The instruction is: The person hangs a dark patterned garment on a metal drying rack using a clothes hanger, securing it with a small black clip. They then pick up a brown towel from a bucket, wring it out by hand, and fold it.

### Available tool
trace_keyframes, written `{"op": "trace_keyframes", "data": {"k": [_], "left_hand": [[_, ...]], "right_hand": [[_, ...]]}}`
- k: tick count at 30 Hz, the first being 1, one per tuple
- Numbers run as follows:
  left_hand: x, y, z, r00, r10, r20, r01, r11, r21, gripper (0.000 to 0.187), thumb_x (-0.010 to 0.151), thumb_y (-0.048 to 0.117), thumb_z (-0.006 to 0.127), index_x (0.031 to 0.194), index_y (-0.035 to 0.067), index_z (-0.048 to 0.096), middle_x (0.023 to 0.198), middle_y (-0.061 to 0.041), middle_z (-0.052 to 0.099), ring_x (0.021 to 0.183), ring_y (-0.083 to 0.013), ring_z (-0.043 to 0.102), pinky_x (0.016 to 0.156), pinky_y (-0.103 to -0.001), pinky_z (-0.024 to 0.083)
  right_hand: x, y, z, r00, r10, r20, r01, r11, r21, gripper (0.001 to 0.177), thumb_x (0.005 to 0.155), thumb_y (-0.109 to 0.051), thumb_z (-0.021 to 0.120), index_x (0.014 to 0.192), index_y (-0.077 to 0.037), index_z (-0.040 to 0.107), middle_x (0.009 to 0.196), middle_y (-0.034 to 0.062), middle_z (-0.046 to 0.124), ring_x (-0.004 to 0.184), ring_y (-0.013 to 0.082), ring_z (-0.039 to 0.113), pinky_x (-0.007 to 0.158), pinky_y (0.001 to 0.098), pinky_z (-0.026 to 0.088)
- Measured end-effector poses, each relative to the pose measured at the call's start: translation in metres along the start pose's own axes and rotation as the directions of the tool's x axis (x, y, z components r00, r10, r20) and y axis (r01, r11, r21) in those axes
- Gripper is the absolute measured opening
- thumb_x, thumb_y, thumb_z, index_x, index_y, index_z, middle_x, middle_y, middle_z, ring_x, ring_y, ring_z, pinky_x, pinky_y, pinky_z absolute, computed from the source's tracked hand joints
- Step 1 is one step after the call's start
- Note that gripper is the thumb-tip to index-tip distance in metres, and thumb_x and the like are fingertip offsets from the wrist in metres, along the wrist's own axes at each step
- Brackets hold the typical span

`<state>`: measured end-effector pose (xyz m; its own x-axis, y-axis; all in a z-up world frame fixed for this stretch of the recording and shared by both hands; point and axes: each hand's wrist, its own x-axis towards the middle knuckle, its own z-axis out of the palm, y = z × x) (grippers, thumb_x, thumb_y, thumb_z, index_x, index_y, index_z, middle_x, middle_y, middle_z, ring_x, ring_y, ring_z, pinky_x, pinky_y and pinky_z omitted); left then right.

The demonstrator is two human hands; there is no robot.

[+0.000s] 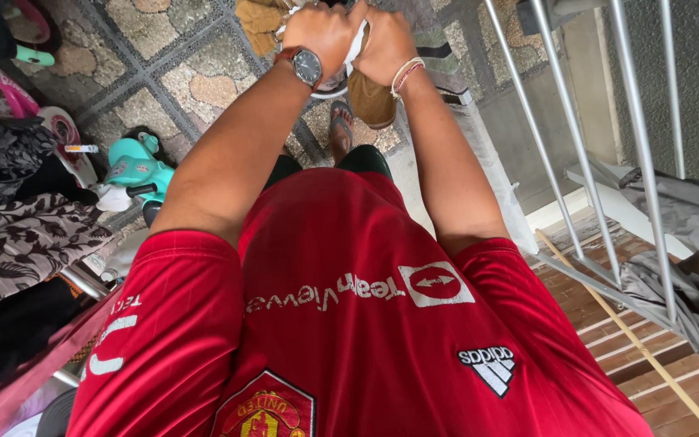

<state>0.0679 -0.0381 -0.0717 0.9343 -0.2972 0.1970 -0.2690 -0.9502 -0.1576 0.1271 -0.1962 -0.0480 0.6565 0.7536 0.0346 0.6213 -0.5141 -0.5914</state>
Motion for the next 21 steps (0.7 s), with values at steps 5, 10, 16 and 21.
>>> {"op": "trace_keyframes", "data": {"k": [5, 10, 16, 21], "left_hand": [[-0.001, -0.013, -0.026, 0.993, 0.039, 0.11, -0.034, 0.998, -0.045, 0.042, 0.079, 0.022, 0.072, 0.117, 0.019, 0.055, 0.063, 0.003, 0.064, 0.045, -0.0185, 0.063, 0.033, -0.034, 0.045], [0.004, -0.028, -0.082, 0.763, 0.125, 0.634, 0.144, 0.924, -0.355, 0.083, 0.083, 0.022, 0.078, 0.155, 0.009, 0.038, 0.091, -0.017, 0.072, 0.078, -0.0352, 0.073, 0.062, -0.047, 0.063], [-0.013, -0.032, -0.109, 0.608, 0.08, 0.79, 0.353, 0.864, -0.36, 0.066, 0.095, 0.017, 0.069, 0.153, 0.007, 0.039, 0.097, -0.016, 0.068, 0.086, -0.0315, 0.071, 0.073, -0.039, 0.065], [-0.037, -0.046, -0.054, 0.675, 0.016, 0.737, 0.418, 0.815, -0.401, 0.071, 0.089, 0.048, 0.059, 0.151, 0.017, 0.043, 0.113, -0.029, 0.067, 0.1, -0.0529, 0.066, 0.079, -0.062, 0.054]], "right_hand": [[0.0, -0.021, -0.008, 0.996, 0.081, 0.02, -0.082, 0.996, 0.042, 0.024, 0.069, -0.01, 0.072, 0.091, -0.013, 0.061, 0.08, 0.0045, 0.071, 0.073, 0.0322, 0.07, 0.082, 0.0473, 0.05], [-0.003, -0.033, -0.006, 0.979, 0.156, 0.131, -0.152, 0.988, -0.036, 0.05, 0.068, -0.002, 0.085, 0.112, -0.009, 0.062, 0.096, 0.0088, 0.075, 0.079, 0.0308, 0.075, 0.054, 0.0413, 0.064], [0.004, -0.112, -0.065, 0.753, 0.319, 0.576, 0.016, 0.866, -0.5, 0.076, 0.088, -0.011, 0.062, 0.158, -0.001, 0.032, 0.161, 0.0274, 0.03, 0.148, 0.0473, 0.025, 0.121, 0.0635, 0.02], [-0.006, -0.277, -0.142, 0.743, 0.332, 0.582, 0.073, 0.823, -0.564, 0.038, 0.09, -0.022, 0.055, 0.123, -0.011, 0.071, 0.12, 0.0173, 0.069, 0.109, 0.0391, 0.063, 0.088, 0.0542, 0.047]]}}
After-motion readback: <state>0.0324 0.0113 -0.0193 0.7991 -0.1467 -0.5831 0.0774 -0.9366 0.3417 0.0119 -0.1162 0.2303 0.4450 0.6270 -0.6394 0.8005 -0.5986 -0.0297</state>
